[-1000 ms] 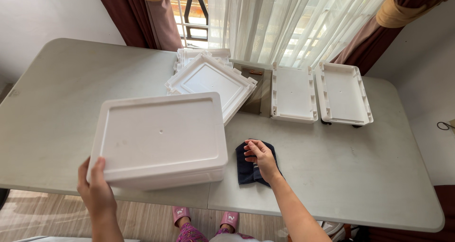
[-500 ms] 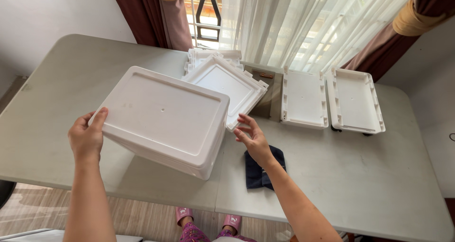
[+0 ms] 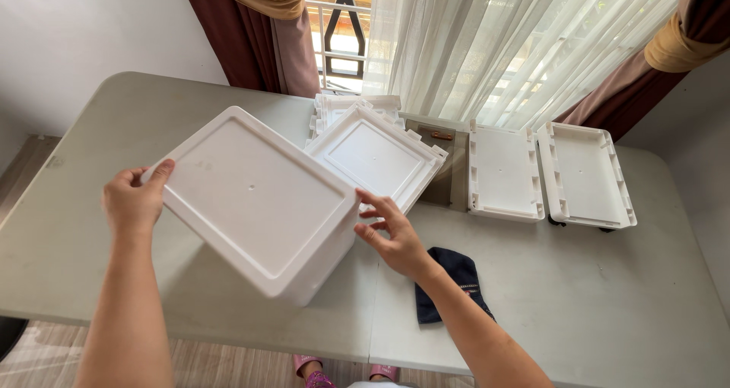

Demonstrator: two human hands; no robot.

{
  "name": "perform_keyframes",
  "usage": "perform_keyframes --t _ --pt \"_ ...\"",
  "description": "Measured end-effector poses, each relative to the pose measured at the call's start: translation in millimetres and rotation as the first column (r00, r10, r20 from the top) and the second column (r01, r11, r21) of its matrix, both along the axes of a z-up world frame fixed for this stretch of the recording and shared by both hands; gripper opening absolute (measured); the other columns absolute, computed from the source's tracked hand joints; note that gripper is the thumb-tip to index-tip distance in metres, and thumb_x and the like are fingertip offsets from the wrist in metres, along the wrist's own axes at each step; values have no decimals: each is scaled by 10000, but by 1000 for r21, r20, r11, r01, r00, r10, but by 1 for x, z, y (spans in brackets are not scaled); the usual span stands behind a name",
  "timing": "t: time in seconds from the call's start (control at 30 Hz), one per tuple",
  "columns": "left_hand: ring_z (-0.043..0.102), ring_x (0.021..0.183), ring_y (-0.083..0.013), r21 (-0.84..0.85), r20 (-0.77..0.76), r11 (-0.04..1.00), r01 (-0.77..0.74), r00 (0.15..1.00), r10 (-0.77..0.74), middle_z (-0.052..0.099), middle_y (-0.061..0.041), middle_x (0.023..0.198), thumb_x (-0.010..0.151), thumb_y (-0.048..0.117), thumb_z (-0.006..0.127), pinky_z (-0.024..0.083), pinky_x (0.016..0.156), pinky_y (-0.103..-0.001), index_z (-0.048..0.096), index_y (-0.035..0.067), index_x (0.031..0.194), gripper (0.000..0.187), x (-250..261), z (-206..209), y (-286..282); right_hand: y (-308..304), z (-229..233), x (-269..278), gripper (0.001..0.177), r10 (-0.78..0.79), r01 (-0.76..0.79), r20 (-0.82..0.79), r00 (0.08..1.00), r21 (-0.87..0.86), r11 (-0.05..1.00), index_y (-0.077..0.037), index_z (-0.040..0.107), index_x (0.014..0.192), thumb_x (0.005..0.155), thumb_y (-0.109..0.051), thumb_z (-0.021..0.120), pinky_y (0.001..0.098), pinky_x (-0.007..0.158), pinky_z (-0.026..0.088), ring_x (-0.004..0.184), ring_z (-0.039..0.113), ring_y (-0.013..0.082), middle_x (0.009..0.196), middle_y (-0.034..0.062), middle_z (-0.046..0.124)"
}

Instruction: The person disassembles a stack of white plastic storage crates on a table. They remove a transparent lid, then detach and remove multiple white plastic panels one by one, placing them on the table. The person handles the crates by hand without tools.

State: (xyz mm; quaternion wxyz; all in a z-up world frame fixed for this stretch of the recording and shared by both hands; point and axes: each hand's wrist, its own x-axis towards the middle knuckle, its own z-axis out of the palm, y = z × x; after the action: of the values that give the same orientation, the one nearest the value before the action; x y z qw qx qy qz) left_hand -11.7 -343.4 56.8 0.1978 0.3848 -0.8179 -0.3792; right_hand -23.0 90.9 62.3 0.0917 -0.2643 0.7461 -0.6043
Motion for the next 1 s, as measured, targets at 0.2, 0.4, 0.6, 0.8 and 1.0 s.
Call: perform_keyframes --t 0.2,0.4,0.6,0.8,1.0 --pt "607 1083 -320 -328 -56 941 82 993 -106 690 -129 1108 921 367 822 438 948 -508 720 57 1179 416 -36 -8 -33 -10 -19 -4 676 91 -78 187 978 -74 994 -150 396 1556 960 -293 682 297 929 568 1055 656 175 1299 100 625" --pt "591 1232 -339 -565 -184 789 240 896 -404 686 -143 1229 980 211 751 399 1050 -525 714 71 1204 266 -72 13 4 5 -102 -59 586 -466 466 272 842 66 882 -67 503 1462 922 -215 678 333 802 580 1043 647 189 1283 126 602" --pt "653 1070 -358 -477 -249 716 510 702 -667 686 -178 1157 921 150 759 522 941 -451 717 44 1141 248 -104 53 95 40 -172 -105 811 -762 662 351 545 378 647 -74 371 1529 895 -406 752 406 993 484 1252 497 262 1468 152 412" --pt "670 1053 -316 -432 -162 576 694 569 -806 716 -133 1121 895 177 729 464 986 -460 734 66 1090 224 -128 59 156 36 -205 -118 813 -603 687 728 326 256 680 -73 358 1489 844 -380 746 492 962 514 1211 609 310 1384 166 573" --pt "667 1056 -295 -370 -60 559 742 581 -812 726 -102 1105 917 190 694 427 1044 -473 737 80 1081 202 -149 39 167 26 -224 -129 700 -499 775 833 238 147 615 28 459 1397 839 -236 788 492 912 557 1151 653 334 1313 202 625"
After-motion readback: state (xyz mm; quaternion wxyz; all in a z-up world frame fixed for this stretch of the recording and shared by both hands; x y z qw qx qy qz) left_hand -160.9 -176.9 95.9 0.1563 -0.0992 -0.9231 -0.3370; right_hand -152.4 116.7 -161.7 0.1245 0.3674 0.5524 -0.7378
